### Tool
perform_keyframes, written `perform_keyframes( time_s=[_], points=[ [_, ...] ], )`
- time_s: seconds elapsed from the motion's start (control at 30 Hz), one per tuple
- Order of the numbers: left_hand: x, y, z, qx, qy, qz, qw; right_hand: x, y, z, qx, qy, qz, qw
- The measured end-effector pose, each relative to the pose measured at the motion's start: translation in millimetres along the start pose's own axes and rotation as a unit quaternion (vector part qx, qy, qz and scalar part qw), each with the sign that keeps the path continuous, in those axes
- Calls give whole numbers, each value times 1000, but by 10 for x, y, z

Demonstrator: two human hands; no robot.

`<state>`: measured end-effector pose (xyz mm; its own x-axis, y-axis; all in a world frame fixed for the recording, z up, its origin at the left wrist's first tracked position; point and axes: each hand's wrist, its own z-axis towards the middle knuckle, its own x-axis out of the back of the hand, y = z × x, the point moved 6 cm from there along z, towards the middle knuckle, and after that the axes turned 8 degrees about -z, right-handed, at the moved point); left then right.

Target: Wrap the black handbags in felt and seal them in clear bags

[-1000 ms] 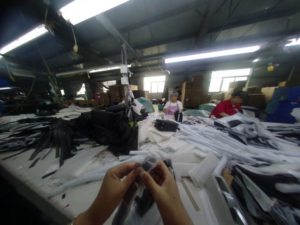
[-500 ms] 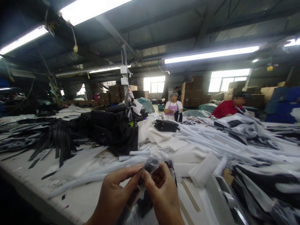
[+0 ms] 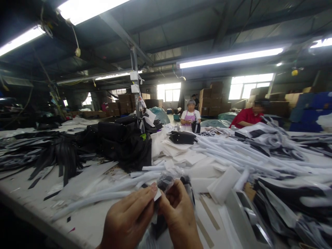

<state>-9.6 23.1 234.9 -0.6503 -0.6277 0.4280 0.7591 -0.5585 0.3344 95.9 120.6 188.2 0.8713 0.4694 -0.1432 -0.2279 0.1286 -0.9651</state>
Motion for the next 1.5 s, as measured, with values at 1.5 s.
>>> perform_keyframes(
  time_s=[1.5],
  points=[
    [-264,-756,-79,495,-97,-283,816,3177,506,-1001,-208,313,-440,815]
  ],
)
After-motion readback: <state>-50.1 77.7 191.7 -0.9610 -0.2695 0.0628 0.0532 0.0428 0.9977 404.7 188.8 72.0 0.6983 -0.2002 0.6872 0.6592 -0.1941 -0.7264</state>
